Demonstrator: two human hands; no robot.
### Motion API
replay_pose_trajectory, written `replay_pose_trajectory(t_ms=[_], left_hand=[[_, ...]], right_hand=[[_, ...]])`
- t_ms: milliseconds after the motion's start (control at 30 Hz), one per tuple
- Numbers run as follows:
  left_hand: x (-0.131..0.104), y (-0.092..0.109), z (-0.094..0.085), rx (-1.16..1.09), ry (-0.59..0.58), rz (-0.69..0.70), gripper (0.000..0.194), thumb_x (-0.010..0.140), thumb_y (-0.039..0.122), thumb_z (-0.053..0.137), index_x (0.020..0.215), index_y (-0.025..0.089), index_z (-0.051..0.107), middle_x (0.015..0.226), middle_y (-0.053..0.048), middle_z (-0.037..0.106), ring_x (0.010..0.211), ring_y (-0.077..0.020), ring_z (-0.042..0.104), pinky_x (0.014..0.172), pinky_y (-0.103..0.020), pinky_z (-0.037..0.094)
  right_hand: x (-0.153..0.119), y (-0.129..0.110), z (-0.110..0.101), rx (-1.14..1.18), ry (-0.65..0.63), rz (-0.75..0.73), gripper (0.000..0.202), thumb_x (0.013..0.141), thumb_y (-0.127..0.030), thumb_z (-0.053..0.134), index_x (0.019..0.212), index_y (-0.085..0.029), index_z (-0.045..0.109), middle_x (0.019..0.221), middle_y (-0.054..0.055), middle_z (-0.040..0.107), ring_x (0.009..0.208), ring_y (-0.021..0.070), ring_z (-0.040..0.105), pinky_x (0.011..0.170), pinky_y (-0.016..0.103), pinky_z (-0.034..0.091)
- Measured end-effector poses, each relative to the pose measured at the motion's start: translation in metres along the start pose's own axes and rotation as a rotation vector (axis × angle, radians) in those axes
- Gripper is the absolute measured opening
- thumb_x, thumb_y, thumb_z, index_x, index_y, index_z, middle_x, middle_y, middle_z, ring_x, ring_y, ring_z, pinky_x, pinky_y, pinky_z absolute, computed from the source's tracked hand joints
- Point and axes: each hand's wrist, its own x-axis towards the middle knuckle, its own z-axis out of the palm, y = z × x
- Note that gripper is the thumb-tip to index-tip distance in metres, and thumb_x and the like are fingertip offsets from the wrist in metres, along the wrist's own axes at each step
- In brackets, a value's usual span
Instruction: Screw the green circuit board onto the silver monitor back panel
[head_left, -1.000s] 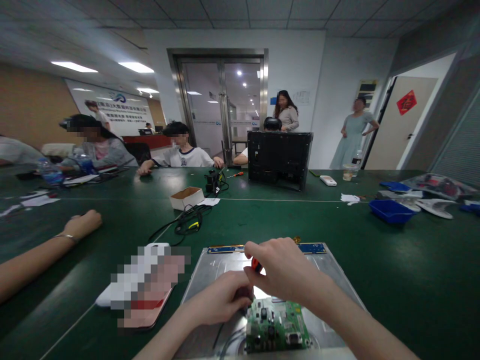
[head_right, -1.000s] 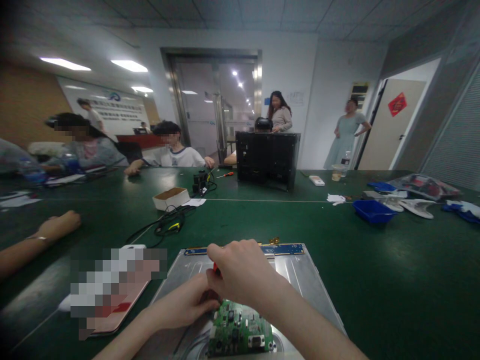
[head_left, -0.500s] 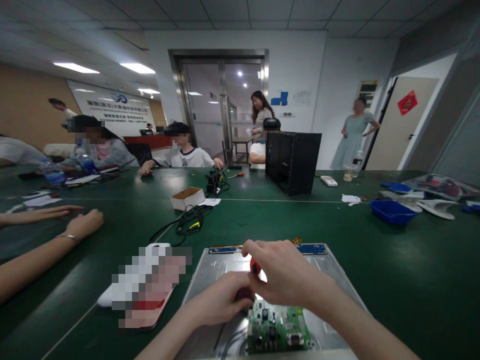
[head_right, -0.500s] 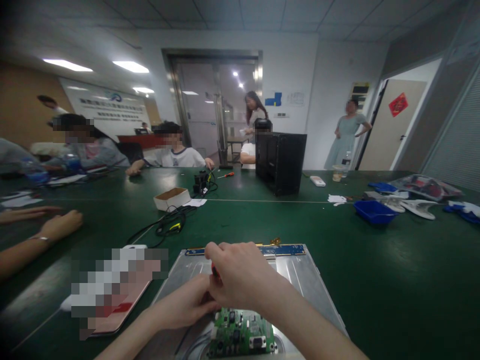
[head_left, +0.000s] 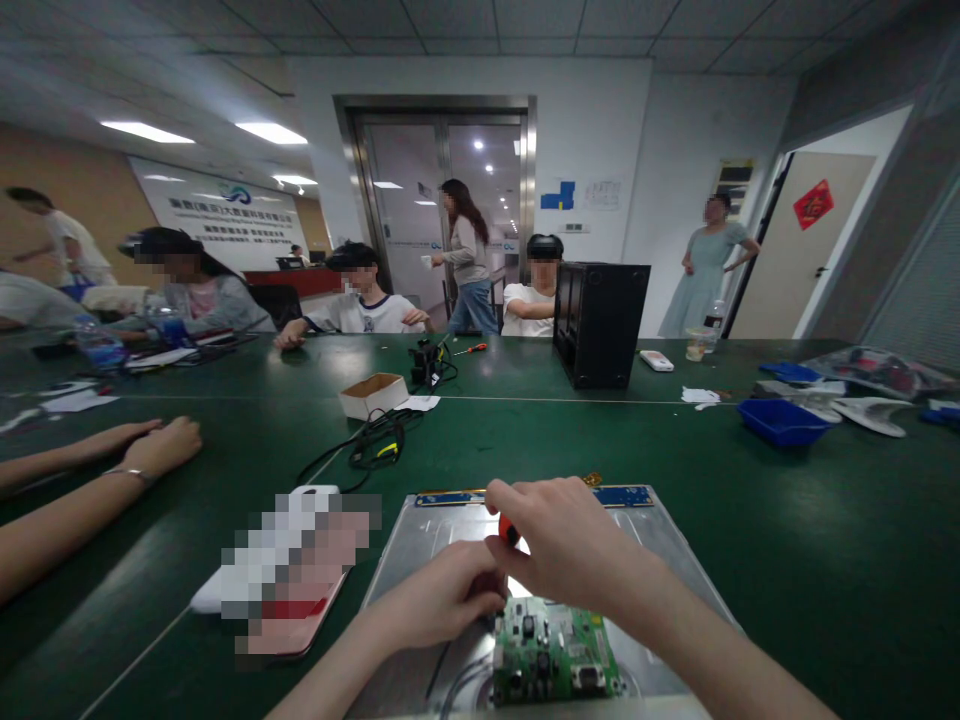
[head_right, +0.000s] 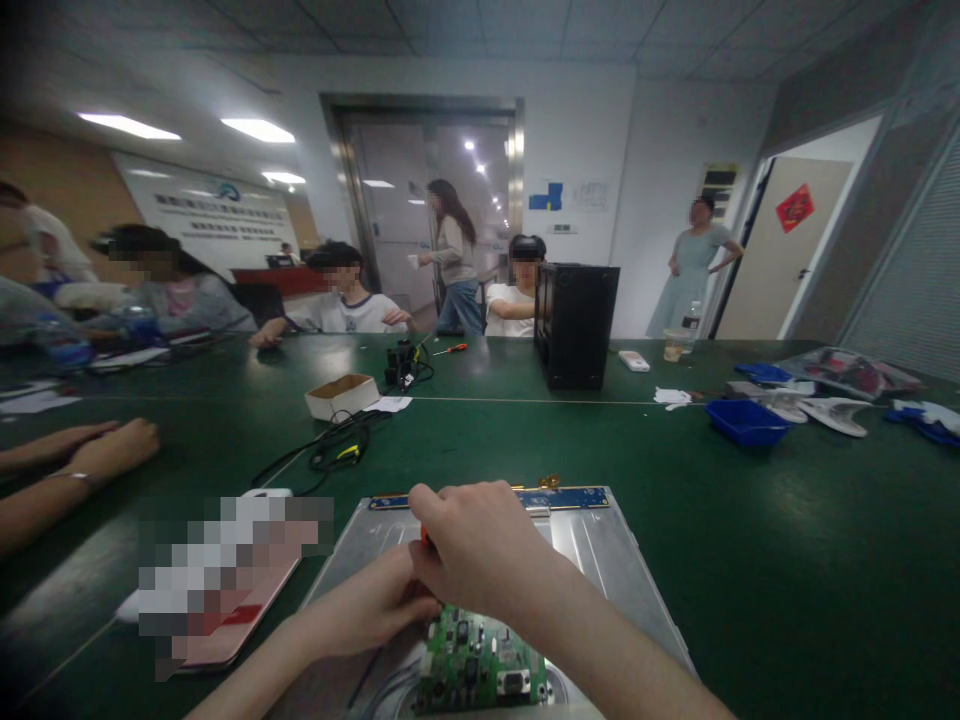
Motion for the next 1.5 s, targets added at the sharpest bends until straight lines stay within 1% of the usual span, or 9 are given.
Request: replay_pose_trajectory(t_ms=[200,367,700,900,1033,1200,1333,1400,1500], left_hand=[[-0.0007,-0.0043,0.0017,-0.007,-0.011,0.014,0.013,0.079,0.010,0.053,0.089,0.018,0.055,0.082,-0.001,0.059,0.072,-0.0165,0.055,0.062,-0.024,0.042],[-0.0010,-0.0070,0.0026,0.015,-0.007,-0.002,0.012,0.079,0.011,0.055,0.089,0.018,0.055,0.082,-0.001,0.060,0.072,-0.0168,0.056,0.062,-0.024,0.042],[-0.0004,-0.0046,0.0006,0.005,-0.013,-0.023,0.014,0.079,0.012,0.055,0.092,0.017,0.057,0.084,-0.002,0.062,0.074,-0.0172,0.055,0.065,-0.025,0.044],[0.0003,-0.0059,0.0012,0.012,-0.016,-0.032,0.009,0.079,0.012,0.056,0.086,0.017,0.056,0.081,-0.001,0.059,0.071,-0.0165,0.055,0.064,-0.025,0.043],[-0.0001,-0.0083,0.0022,-0.027,-0.035,-0.024,0.011,0.080,0.012,0.055,0.090,0.018,0.056,0.084,-0.001,0.060,0.073,-0.0168,0.056,0.065,-0.025,0.043],[-0.0013,-0.0059,0.0002,-0.030,-0.016,-0.033,0.013,0.078,0.011,0.056,0.089,0.018,0.055,0.080,0.000,0.058,0.069,-0.0153,0.053,0.060,-0.023,0.041],[-0.0010,-0.0029,-0.0013,-0.025,-0.007,-0.028,0.012,0.076,0.009,0.055,0.083,0.018,0.054,0.077,0.002,0.056,0.067,-0.0147,0.052,0.060,-0.023,0.039],[-0.0008,-0.0027,-0.0012,-0.042,-0.007,-0.018,0.012,0.076,0.009,0.054,0.083,0.018,0.054,0.079,0.001,0.057,0.070,-0.0155,0.052,0.062,-0.024,0.040],[-0.0010,-0.0036,-0.0005,-0.039,-0.003,-0.015,0.008,0.079,0.013,0.056,0.085,0.018,0.054,0.082,0.000,0.058,0.072,-0.0165,0.053,0.064,-0.025,0.041]], right_hand=[[0.0005,0.0000,-0.0007,-0.011,-0.024,-0.002,0.009,0.087,-0.026,0.054,0.094,-0.021,0.053,0.081,0.000,0.071,0.064,0.0161,0.063,0.049,0.030,0.017],[0.0013,0.0004,0.0005,-0.002,-0.003,-0.003,0.008,0.085,-0.025,0.054,0.092,-0.021,0.053,0.080,0.000,0.072,0.063,0.0164,0.063,0.048,0.030,0.016],[0.0001,0.0009,0.0002,-0.004,0.018,0.005,0.009,0.084,-0.025,0.055,0.091,-0.021,0.053,0.077,0.000,0.070,0.060,0.0159,0.062,0.048,0.029,0.015],[0.0012,0.0009,0.0030,-0.017,-0.003,0.018,0.011,0.085,-0.026,0.054,0.094,-0.021,0.054,0.079,0.000,0.071,0.062,0.0170,0.062,0.049,0.030,0.016],[0.0019,0.0008,0.0031,-0.028,-0.012,0.022,0.011,0.085,-0.027,0.054,0.094,-0.021,0.054,0.079,0.001,0.072,0.063,0.0173,0.063,0.050,0.030,0.017],[0.0024,0.0020,0.0022,-0.023,-0.015,0.016,0.010,0.085,-0.027,0.053,0.093,-0.021,0.054,0.080,0.002,0.072,0.064,0.0186,0.064,0.050,0.030,0.017],[0.0013,0.0037,0.0002,0.051,-0.024,0.005,0.022,0.082,-0.024,0.053,0.103,-0.021,0.053,0.085,0.003,0.072,0.067,0.0195,0.064,0.051,0.030,0.020],[0.0000,0.0041,-0.0019,0.103,-0.038,-0.017,0.030,0.079,-0.023,0.053,0.110,-0.020,0.051,0.087,0.003,0.072,0.070,0.0201,0.065,0.052,0.029,0.023],[-0.0017,0.0040,-0.0045,0.136,-0.044,-0.041,0.036,0.079,-0.022,0.053,0.115,-0.019,0.049,0.091,0.005,0.071,0.074,0.0207,0.066,0.053,0.029,0.026]])
